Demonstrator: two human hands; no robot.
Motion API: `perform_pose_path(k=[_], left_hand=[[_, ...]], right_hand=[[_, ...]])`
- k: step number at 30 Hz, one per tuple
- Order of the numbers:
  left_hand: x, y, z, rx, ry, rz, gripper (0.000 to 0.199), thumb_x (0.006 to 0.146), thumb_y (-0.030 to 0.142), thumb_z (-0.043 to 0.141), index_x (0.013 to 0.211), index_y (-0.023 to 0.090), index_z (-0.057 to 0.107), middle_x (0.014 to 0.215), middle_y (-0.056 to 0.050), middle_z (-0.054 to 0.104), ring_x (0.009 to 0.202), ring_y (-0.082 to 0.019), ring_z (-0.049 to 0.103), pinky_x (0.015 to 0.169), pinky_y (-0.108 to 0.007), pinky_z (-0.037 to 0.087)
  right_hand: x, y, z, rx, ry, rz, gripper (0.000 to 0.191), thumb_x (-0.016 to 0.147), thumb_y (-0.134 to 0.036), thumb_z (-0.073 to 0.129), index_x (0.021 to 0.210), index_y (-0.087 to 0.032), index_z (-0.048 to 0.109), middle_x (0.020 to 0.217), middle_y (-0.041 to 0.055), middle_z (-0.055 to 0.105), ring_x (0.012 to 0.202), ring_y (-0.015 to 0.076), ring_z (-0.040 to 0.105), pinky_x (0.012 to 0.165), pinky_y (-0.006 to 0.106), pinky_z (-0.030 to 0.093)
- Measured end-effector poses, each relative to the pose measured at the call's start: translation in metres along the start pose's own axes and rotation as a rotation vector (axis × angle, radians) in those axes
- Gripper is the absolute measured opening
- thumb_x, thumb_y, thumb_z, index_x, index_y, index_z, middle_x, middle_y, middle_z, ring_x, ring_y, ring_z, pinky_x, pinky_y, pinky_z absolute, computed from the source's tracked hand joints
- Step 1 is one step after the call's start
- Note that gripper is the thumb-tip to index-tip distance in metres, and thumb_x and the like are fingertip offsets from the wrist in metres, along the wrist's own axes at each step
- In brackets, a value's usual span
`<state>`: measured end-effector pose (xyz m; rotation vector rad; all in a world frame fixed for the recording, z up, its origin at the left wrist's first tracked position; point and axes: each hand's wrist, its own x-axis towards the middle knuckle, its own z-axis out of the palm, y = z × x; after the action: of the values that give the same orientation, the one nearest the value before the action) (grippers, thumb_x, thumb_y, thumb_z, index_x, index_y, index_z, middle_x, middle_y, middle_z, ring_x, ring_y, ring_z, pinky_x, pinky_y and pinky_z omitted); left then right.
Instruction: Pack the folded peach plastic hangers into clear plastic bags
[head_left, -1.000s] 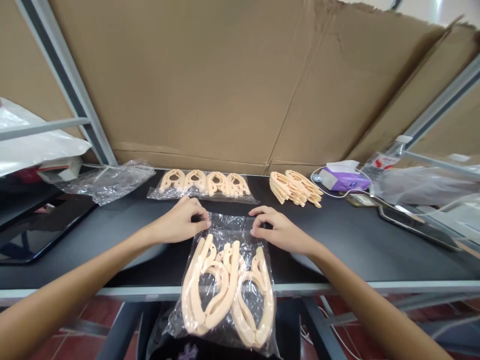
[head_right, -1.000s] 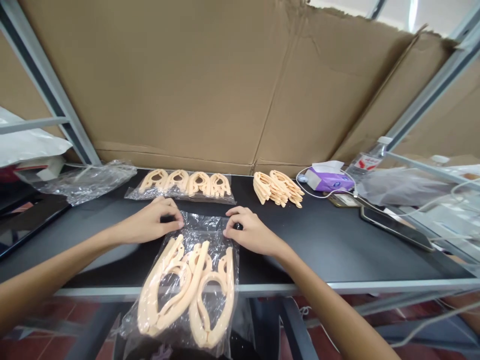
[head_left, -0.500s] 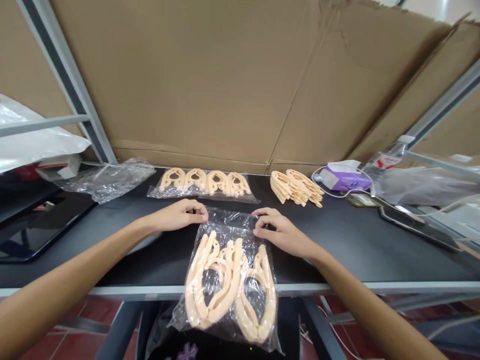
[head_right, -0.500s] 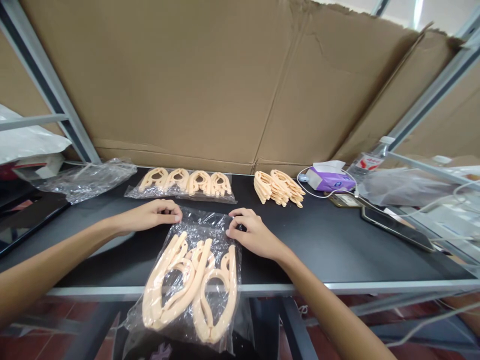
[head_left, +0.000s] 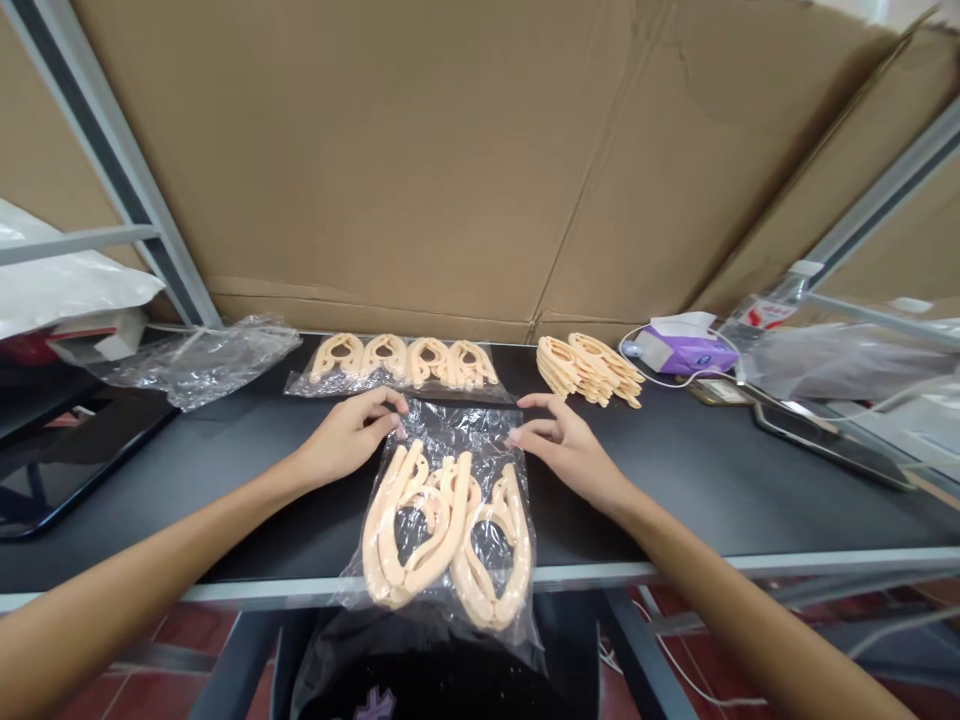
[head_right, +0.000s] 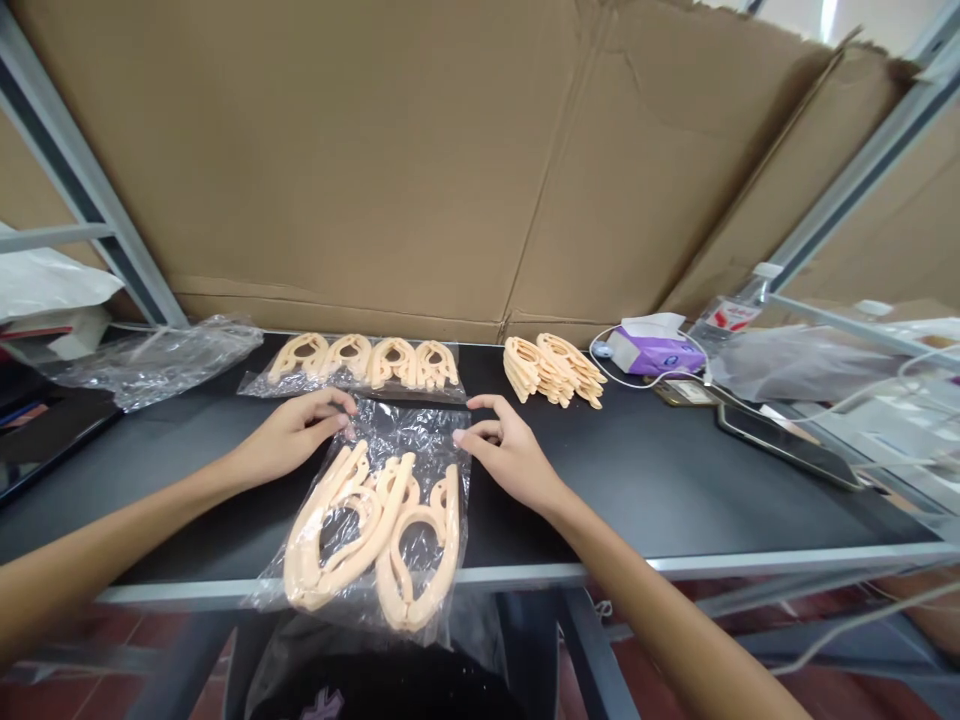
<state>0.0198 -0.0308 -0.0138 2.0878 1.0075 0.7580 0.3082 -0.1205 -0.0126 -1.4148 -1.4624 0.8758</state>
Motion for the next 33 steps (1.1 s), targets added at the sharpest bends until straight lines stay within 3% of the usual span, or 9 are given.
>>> perform_pose_path(k=[3, 7, 14, 20, 23, 26, 29, 33], left_hand=[[0.001, 0.003, 0.001, -0.111, 0.018, -0.062, 0.025, 0.09, 0.045, 0.055, 0.102, 0.023, 0.053, 0.08, -0.001, 0.073, 0.082, -0.022, 0.07, 0.08, -0.035, 0.049], [0.002, 0.013, 0.002, -0.21, 0.036, -0.162, 0.046, 0.077, 0.047, 0.071, 0.111, 0.021, 0.051, 0.076, -0.001, 0.074, 0.085, -0.024, 0.072, 0.081, -0.037, 0.05], [-0.001, 0.016, -0.003, -0.294, 0.118, -0.254, 0.069, 0.07, 0.047, 0.081, 0.126, 0.016, 0.056, 0.074, -0.001, 0.076, 0.06, -0.017, 0.062, 0.071, -0.033, 0.049], [-0.001, 0.013, -0.009, -0.325, 0.026, -0.294, 0.038, 0.068, 0.04, 0.082, 0.097, 0.018, 0.074, 0.078, -0.004, 0.078, 0.068, -0.018, 0.067, 0.073, -0.033, 0.052], [-0.001, 0.011, -0.012, -0.323, -0.013, -0.234, 0.032, 0.068, 0.037, 0.081, 0.094, 0.02, 0.077, 0.075, -0.003, 0.078, 0.069, -0.018, 0.069, 0.073, -0.031, 0.053], [0.001, 0.006, -0.016, -0.307, -0.034, -0.172, 0.032, 0.07, 0.036, 0.08, 0.097, 0.02, 0.078, 0.074, -0.002, 0.077, 0.067, -0.018, 0.069, 0.071, -0.03, 0.055], [0.004, -0.001, -0.022, -0.275, -0.066, -0.119, 0.026, 0.072, 0.035, 0.076, 0.092, 0.02, 0.08, 0.072, -0.002, 0.077, 0.067, -0.017, 0.069, 0.074, -0.031, 0.055], [0.009, -0.005, -0.028, -0.223, -0.159, -0.073, 0.019, 0.072, 0.031, 0.073, 0.085, 0.021, 0.082, 0.081, -0.004, 0.08, 0.08, -0.02, 0.072, 0.083, -0.032, 0.055]], right_hand=[[0.003, 0.002, 0.0, 0.146, 0.018, 0.041, 0.052, 0.069, -0.037, 0.077, 0.111, -0.025, 0.049, 0.076, -0.0027, 0.07, 0.076, 0.0197, 0.068, 0.077, 0.036, 0.05], [0.006, 0.003, 0.001, 0.226, 0.064, 0.031, 0.051, 0.065, -0.033, 0.08, 0.106, -0.025, 0.051, 0.073, -0.0044, 0.068, 0.071, 0.0176, 0.067, 0.077, 0.036, 0.053], [0.003, -0.002, 0.0, 0.377, 0.126, 0.115, 0.06, 0.057, -0.032, 0.088, 0.105, -0.022, 0.054, 0.066, -0.0038, 0.068, 0.061, 0.0159, 0.062, 0.055, 0.029, 0.051], [0.003, -0.002, -0.004, 0.295, 0.005, 0.144, 0.031, 0.058, -0.03, 0.088, 0.083, -0.016, 0.075, 0.069, 0.0022, 0.069, 0.06, 0.0128, 0.058, 0.055, 0.028, 0.049], [0.004, 0.001, -0.006, 0.297, -0.027, 0.099, 0.027, 0.061, -0.027, 0.085, 0.086, -0.019, 0.08, 0.071, 0.001, 0.068, 0.06, 0.0111, 0.056, 0.054, 0.026, 0.048], [0.005, 0.005, -0.008, 0.334, -0.058, 0.097, 0.026, 0.063, -0.026, 0.081, 0.088, -0.021, 0.082, 0.073, 0.0016, 0.069, 0.062, 0.0115, 0.056, 0.053, 0.025, 0.048], [0.006, 0.008, -0.01, 0.337, -0.113, 0.104, 0.012, 0.063, -0.022, 0.074, 0.072, -0.018, 0.081, 0.075, 0.0048, 0.07, 0.065, 0.0133, 0.059, 0.056, 0.025, 0.05], [0.005, 0.006, -0.012, 0.333, -0.123, 0.081, 0.014, 0.062, -0.019, 0.066, 0.066, -0.018, 0.08, 0.078, 0.0052, 0.07, 0.064, 0.0134, 0.061, 0.06, 0.027, 0.051]])
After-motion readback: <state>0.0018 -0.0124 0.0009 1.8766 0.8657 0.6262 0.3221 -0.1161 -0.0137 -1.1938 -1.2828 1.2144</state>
